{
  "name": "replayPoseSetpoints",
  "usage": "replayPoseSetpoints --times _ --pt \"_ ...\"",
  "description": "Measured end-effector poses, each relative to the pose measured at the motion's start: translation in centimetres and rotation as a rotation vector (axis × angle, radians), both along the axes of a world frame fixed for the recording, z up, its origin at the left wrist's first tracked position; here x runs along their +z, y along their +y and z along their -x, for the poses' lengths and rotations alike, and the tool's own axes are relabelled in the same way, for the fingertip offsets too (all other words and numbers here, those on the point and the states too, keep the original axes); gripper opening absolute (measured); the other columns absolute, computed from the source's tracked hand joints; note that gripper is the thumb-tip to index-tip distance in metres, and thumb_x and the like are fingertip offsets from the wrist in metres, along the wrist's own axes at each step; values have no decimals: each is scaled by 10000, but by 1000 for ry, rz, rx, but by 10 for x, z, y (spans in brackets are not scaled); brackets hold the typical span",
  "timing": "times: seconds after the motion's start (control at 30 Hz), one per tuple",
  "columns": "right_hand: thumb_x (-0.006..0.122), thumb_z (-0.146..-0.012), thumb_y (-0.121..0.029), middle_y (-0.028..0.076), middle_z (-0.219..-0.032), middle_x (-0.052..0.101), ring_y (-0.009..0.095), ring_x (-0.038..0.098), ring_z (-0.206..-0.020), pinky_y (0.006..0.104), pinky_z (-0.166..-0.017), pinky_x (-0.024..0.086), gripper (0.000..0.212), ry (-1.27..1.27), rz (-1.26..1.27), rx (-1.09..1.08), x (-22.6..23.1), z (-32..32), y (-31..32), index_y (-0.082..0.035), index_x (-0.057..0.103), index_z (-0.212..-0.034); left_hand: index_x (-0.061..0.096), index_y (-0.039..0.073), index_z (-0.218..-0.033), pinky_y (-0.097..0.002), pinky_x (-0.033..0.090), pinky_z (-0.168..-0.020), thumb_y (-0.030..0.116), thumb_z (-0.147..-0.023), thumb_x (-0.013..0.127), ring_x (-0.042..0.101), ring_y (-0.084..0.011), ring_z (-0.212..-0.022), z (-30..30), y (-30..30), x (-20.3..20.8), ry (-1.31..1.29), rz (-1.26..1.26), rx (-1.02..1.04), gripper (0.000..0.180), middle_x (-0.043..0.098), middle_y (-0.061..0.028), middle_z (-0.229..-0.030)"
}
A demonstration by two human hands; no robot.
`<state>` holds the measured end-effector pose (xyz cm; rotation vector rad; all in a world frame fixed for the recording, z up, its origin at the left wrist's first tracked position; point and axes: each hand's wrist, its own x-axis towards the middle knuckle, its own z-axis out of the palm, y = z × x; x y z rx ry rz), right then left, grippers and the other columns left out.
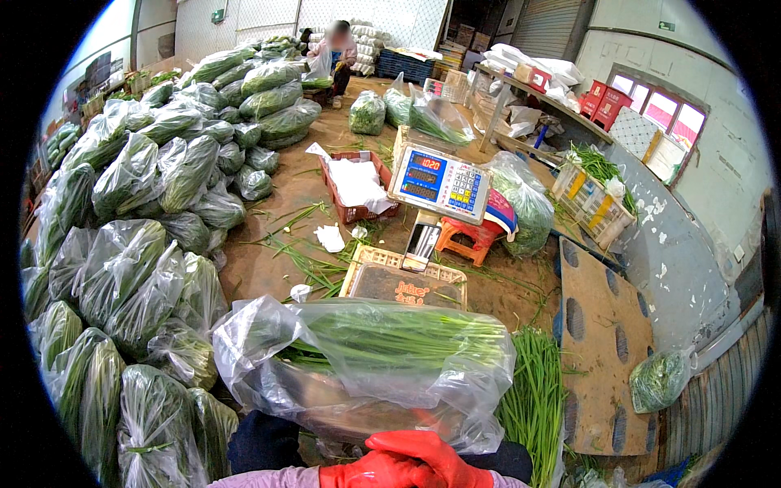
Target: The person sorts and packages bunches of green vegetables into plastic bags, weighs them on a digital scale, and ties the bags closed by hand.
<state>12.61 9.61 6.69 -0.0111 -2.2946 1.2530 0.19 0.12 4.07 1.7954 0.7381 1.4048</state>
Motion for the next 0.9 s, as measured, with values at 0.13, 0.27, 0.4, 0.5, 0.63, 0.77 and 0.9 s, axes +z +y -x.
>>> replayPoseSetpoints --times 0.13,0.27,0.4,0.5,0.63,0.77,0.9 --pt "625 -847 -453 185 -1290 551 371 518 -1165 450 -968 387 618 11 20 -6 -2 -1 -2 -15 514 -1270 624 76 -954 -474 450 -761 443 -768 673 577 -362 -911 -2 -2 -17 201 -23 -28 415 615 -135 -975" --pt "616 -855 -451 190 -1283 553 370 516 -1167 448 -969 387 616 22 28 -1 -3 0 -2 -10 511 -1273 611 73 -846 -486 418 -765 527 -752 654 547 -363 -899 -1 3 -11 -48 -68 -111 466 584 -114 -939" --pt "618 -853 -448 188 -1278 556 365 516 -1170 440 -973 386 631 20 9 0 -2 -1 -3 0 505 -1281 606 86 -1006 -460 476 -737 320 -785 702 591 -364 -886 4 2 -9 240 -145 123 335 619 -153 -971" --pt "603 -865 -459 187 -1269 562 355 518 -1170 426 -979 382 638 -14 39 -12 1 -1 -4 6 502 -1291 584 81 -891 -490 417 -755 529 -755 651 542 -371 -887 -1 3 -8 -194 -96 -77 473 575 -124 -949" --pt "561 -887 -498 179 -1245 581 342 527 -1157 413 -980 380 652 -30 70 -21 1 -1 -3 1 499 -1301 565 96 -932 -460 458 -696 270 -785 708 567 -365 -832 0 -1 -16 119 -55 75 270 592 -136 -907" --pt "544 -893 -515 172 -1233 591 336 535 -1143 414 -970 383 664 -49 52 -19 -1 -1 -3 4 495 -1304 558 97 -938 -466 453 -693 250 -788 706 567 -368 -822 0 -2 -21 127 -71 98 261 588 -136 -898" --pt "552 -890 -506 173 -1233 590 338 538 -1139 415 -963 384 662 -10 68 -5 1 -1 -2 4 490 -1308 561 89 -920 -491 413 -753 537 -767 636 535 -377 -893 3 -2 0 -48 -59 -62 479 562 -135 -964"
